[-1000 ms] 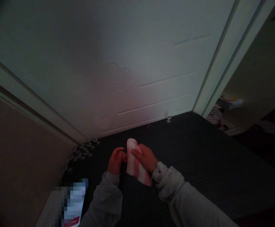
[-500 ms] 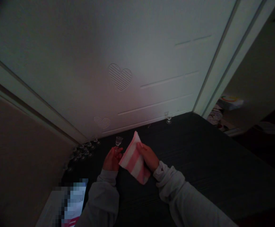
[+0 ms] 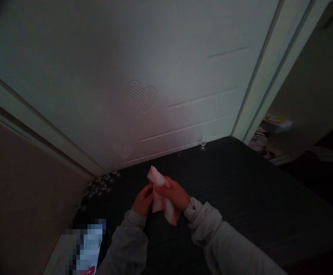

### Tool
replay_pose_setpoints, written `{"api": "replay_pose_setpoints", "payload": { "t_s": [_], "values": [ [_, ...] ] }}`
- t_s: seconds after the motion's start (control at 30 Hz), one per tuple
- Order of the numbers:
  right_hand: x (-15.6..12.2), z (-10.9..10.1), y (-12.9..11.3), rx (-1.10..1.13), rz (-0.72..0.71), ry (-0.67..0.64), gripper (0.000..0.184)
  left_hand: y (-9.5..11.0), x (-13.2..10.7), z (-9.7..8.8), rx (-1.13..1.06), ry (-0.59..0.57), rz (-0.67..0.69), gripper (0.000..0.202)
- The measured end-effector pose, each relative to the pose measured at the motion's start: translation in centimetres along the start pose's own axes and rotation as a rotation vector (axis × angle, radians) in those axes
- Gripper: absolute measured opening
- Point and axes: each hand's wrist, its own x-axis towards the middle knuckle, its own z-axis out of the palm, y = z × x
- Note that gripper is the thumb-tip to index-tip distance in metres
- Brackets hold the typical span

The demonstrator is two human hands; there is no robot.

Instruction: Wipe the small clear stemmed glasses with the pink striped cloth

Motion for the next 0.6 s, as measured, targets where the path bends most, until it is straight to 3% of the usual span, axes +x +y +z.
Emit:
{"api": "replay_pose_setpoints", "payload": {
  "t_s": [0.33,0.6],
  "values": [
    [0.1,0.5,-0.9,0.246,0.054,0.159,0.037,0.4,0.1,0.3,-0.158,0.093,-0.036,0.036],
    [-0.5,1.2,-1.8,0.197,0.066,0.085,0.037,1.2,-0.8,0.8,-0.179,0.132,-0.054,0.037]
  ]
}}
